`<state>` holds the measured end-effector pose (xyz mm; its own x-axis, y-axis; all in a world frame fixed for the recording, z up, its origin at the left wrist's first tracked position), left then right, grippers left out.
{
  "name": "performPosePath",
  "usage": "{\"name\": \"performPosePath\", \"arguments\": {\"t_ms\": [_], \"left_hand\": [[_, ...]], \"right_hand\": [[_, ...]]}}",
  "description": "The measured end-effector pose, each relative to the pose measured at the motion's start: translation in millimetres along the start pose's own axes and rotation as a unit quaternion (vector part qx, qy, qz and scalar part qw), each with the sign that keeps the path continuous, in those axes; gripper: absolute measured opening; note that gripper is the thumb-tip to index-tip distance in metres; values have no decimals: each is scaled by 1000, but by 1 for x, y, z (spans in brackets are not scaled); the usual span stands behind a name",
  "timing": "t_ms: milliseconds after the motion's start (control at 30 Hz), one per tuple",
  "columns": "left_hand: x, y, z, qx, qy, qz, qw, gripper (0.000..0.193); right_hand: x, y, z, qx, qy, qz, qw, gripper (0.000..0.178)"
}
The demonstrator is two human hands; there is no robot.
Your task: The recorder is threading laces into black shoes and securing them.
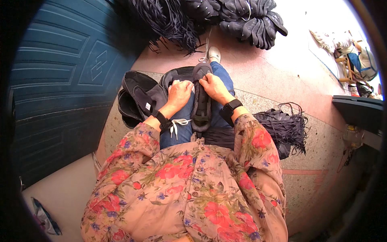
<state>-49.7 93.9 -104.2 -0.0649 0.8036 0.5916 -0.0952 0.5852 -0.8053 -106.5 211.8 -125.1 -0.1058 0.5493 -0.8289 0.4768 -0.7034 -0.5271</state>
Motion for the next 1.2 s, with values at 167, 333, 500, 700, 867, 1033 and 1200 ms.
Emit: {"name": "performPosePath", "arguments": {"t_ms": [167,333,500,700,867,1033,1200], "left_hand": [[2,2,10,-41,-10,24,999,17],[3,11,22,-103,-23,45,993,16],[7,16,15,-75,-3,35,997,17],[8,15,21,-78,21,12,997,17],[1,18,24,-74,7,-18,997,19],[4,13,15,-68,-15,-12,998,23],[5,15,7,-133,-18,-32,990,30]], "right_hand": [[9,3,1,-11,33,49,998,24],[13,4,-2,-16,57,70,996,26],[21,-4,-17,5,146,215,966,30],[6,-7,-37,-53,162,140,975,32],[0,34,-61,-88,214,292,928,28],[8,42,-67,-87,219,421,876,25],[14,42,-67,-71,235,471,847,24]]}}
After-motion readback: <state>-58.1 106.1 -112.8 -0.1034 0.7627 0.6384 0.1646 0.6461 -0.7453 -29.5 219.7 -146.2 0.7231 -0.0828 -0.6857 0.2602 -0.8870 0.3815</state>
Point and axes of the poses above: each hand's wrist, its own z-axis towards the middle knuckle, its own y-axis out of the palm, x = y × z, the point moved 9 cm from there along z, towards the middle knuckle, and after that the axes turned 4 degrees about -z, right-handed, at the moved point
